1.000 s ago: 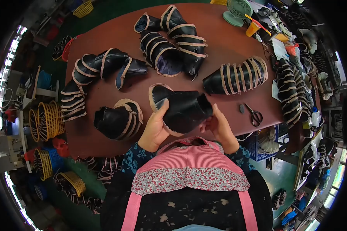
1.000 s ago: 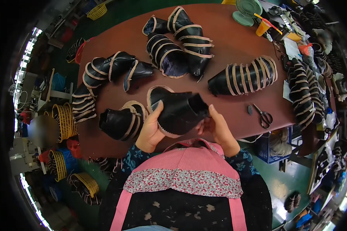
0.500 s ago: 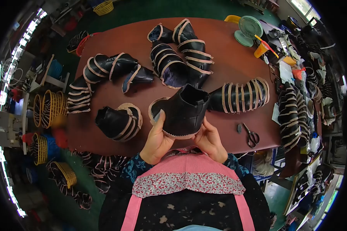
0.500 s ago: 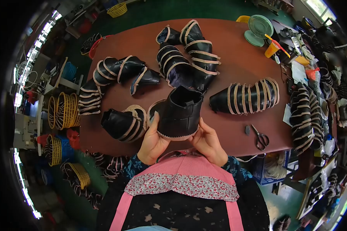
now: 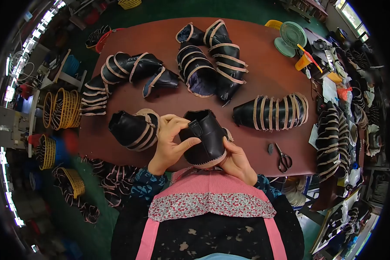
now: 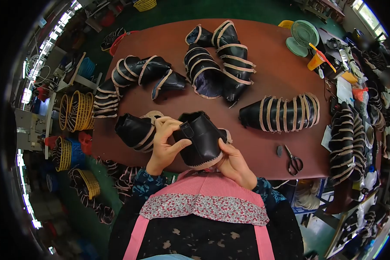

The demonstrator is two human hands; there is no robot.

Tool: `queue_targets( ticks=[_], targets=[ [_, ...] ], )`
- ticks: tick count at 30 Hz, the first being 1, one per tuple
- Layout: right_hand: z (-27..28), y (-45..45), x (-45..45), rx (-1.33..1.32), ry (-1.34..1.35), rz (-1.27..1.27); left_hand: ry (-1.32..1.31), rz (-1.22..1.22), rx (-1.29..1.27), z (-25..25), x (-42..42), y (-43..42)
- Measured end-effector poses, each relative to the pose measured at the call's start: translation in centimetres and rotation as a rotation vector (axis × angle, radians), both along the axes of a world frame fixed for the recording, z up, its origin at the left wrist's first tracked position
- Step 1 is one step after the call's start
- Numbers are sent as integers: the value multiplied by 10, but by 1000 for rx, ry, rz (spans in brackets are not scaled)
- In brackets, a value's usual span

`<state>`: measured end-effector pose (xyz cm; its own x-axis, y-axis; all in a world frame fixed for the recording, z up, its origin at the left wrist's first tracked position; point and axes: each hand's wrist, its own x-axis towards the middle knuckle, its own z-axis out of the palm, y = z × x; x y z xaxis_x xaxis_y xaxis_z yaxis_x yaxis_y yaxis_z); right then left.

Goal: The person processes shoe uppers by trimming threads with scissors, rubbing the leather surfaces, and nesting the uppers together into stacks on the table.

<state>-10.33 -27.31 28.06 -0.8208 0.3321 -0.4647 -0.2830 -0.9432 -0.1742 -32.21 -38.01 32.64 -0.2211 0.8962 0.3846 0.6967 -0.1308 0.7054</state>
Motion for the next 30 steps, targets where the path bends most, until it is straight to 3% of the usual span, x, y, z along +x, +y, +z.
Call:
queue_targets(
  ticks=[1,5,8,10,13,16,18,20,21,23,25,28,30],
  targets=[
    [1,0,3,1,44,30,-148,79,79,6,9,7],
    [10,-4,12,53,60,37,-44,25,69,6,2,9],
    [14,-8,19,63,66,73,-187,-86,162,4,5,13],
    [10,-8,24,45,47,94,-454,-115,148,2,10,14],
    [3,-8,31,75,40,120,-500,-153,83,9,13,17],
    [13,-5,32,181,33,90,-78,-155,-75,36,31,14],
    [10,0,26,161,75,120,136,-155,19,26,23,5],
    [-29,4,29,434,39,151,345,32,119,68,1,-3],
    [2,1,17,475,-123,165,434,123,153,94,-18,-10],
    [-7,2,8,519,-152,242,660,299,23,145,-47,-26],
    [-27,2,0,571,-179,299,825,348,-123,165,-89,-37],
    [-64,-2,-17,498,-211,319,740,333,-235,125,-177,-48],
    [-82,-8,-34,536,-318,343,297,337,-820,87,-218,-42]
  ],
)
